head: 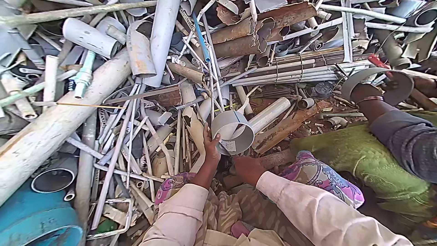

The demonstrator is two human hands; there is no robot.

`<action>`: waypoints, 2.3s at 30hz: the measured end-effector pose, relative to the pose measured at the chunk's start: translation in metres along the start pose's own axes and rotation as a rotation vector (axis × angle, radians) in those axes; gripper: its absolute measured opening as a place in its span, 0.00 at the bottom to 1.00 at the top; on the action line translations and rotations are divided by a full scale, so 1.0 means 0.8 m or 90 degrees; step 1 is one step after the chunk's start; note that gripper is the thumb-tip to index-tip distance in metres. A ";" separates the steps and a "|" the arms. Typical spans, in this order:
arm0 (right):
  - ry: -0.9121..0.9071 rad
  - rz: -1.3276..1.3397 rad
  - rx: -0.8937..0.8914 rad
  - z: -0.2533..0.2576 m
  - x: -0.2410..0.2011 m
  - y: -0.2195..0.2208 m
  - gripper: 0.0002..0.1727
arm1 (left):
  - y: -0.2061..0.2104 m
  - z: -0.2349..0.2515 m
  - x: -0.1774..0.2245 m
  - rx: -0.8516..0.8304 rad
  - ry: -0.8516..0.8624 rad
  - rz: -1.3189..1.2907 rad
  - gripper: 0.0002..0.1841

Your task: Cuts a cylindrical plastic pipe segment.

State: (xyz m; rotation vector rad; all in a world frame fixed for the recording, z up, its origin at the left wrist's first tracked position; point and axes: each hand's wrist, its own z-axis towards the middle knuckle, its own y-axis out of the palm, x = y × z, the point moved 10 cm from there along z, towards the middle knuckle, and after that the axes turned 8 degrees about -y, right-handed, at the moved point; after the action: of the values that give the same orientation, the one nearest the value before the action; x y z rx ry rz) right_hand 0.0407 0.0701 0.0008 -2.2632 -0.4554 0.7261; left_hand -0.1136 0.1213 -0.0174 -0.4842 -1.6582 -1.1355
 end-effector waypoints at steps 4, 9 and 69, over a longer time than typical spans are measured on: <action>-0.013 0.018 0.018 0.003 -0.002 -0.003 0.23 | -0.004 0.001 0.007 0.017 0.008 -0.010 0.47; -0.051 -0.013 0.008 0.002 -0.004 -0.009 0.21 | -0.006 0.006 0.017 0.029 0.000 -0.014 0.44; -0.041 -0.008 -0.031 0.003 0.001 0.004 0.20 | 0.006 0.001 -0.001 -0.035 -0.019 0.055 0.45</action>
State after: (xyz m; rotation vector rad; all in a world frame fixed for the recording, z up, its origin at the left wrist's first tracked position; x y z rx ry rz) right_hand 0.0402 0.0696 -0.0033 -2.2848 -0.5231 0.7915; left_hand -0.1096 0.1247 -0.0162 -0.6049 -1.6194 -1.1165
